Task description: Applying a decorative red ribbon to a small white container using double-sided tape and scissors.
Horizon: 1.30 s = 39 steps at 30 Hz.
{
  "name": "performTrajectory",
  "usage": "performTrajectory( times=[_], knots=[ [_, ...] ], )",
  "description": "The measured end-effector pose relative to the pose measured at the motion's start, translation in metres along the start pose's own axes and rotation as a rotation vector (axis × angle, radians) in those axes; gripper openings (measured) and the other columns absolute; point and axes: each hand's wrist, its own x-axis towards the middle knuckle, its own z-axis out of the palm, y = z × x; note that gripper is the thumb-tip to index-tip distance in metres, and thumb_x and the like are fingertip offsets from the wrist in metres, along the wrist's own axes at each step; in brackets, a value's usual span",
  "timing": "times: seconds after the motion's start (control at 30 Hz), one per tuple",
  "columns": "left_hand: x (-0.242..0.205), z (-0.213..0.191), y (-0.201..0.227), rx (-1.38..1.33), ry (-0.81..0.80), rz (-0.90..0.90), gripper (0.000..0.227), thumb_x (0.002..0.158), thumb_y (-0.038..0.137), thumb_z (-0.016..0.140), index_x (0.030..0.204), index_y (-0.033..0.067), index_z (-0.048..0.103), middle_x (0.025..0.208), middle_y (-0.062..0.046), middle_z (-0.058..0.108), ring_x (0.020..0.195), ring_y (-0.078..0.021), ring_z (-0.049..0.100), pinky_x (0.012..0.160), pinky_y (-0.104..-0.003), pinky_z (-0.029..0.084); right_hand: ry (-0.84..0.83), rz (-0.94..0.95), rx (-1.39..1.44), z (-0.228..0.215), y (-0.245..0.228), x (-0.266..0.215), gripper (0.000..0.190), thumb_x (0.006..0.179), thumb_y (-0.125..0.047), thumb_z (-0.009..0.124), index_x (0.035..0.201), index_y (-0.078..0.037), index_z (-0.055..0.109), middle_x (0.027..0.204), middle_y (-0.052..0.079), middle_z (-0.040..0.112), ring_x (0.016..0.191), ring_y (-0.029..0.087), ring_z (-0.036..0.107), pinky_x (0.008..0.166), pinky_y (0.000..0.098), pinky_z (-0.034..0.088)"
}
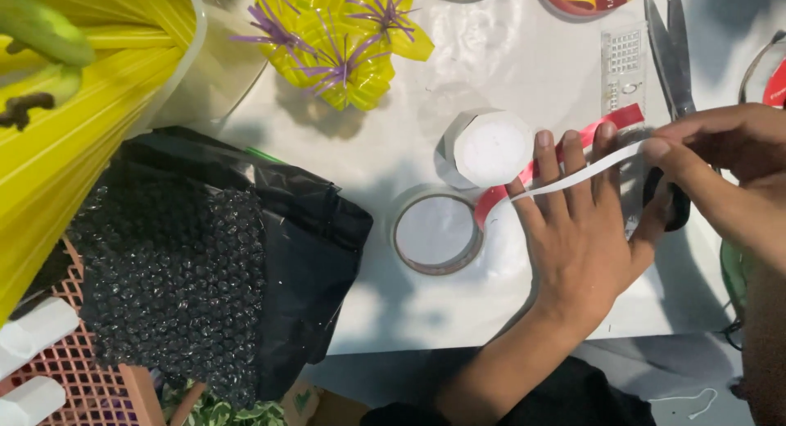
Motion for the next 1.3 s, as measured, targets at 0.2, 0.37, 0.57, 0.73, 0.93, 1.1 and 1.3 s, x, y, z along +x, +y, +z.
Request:
performTrajectory(
  times=[0.2,0.37,0.57,0.73,0.93,1.1,1.3],
  knots=[
    [-0.001,0.005,-0.001,0.055,-0.044,-0.02,0.072,0.097,0.054,0.051,0.155,0.0119,0.052,0.159,-0.015,0.052,0.157,-0.0348,0.036,0.121,-0.062,0.031,0.079,-0.093,0.024,0.013,0.001,0.003,0.004,0.12,0.004,0.071,0.119,0.006,0.067,0.096,0.014,0.066,0.075,0.017,0.06,0.07,0.0247,0.049],
    [-0.001,0.009,0.0,0.251,-0.098,-0.05,0.079,0.094,0.068,0.048,0.159,0.0227,0.05,0.17,-0.009,0.038,0.161,-0.0252,0.03,0.126,-0.054,0.024,0.125,-0.097,-0.086,0.019,-0.009,0.006,0.004,0.122,0.0,0.07,0.124,0.004,0.07,0.111,0.012,0.069,0.094,0.016,0.063,0.084,0.0245,0.051],
    [0.001,0.008,-0.001,0.286,-0.159,-0.024,0.091,0.083,0.071,0.063,0.159,0.0238,0.049,0.172,-0.014,0.033,0.163,-0.0262,0.023,0.127,-0.057,0.024,0.193,-0.246,-0.16,0.029,0.006,0.007,0.005,0.123,0.008,0.076,0.127,0.005,0.074,0.131,0.021,0.051,0.106,0.02,0.055,0.083,0.0274,0.051],
    [-0.001,0.013,-0.001,0.201,-0.157,-0.029,0.091,0.076,0.059,0.07,0.158,0.0224,0.05,0.172,-0.017,0.032,0.163,-0.0283,0.026,0.125,-0.057,0.023,0.26,-0.383,-0.173,0.037,0.004,0.003,0.01,0.117,0.02,0.082,0.124,0.015,0.077,0.132,0.031,0.071,0.116,0.03,0.066,0.085,0.031,0.05],
    [0.001,0.009,0.001,0.308,-0.171,-0.012,0.106,0.069,0.067,0.078,0.159,0.0236,0.046,0.171,-0.016,0.033,0.162,-0.0279,0.025,0.124,-0.056,0.027,0.236,-0.301,-0.13,0.032,0.001,0.005,0.006,0.12,0.016,0.077,0.123,0.011,0.075,0.122,0.024,0.073,0.118,0.028,0.068,0.088,0.0304,0.052],
    [0.003,0.01,0.001,0.33,-0.165,-0.009,0.101,0.072,0.067,0.071,0.16,0.0241,0.045,0.17,-0.015,0.035,0.161,-0.0282,0.027,0.125,-0.058,0.026,0.207,-0.2,-0.076,0.03,-0.001,0.008,0.006,0.121,0.011,0.072,0.125,0.008,0.074,0.118,0.02,0.072,0.097,0.019,0.063,0.08,0.026,0.047],
    [0.001,0.013,0.001,0.332,-0.168,-0.011,0.106,0.071,0.071,0.074,0.161,0.0235,0.043,0.17,-0.014,0.036,0.162,-0.0277,0.027,0.125,-0.056,0.026,0.198,-0.177,-0.063,0.029,0.007,0.01,0.005,0.122,0.008,0.074,0.127,0.006,0.073,0.118,0.019,0.07,0.1,0.019,0.064,0.085,0.0262,0.049]
  ],
)
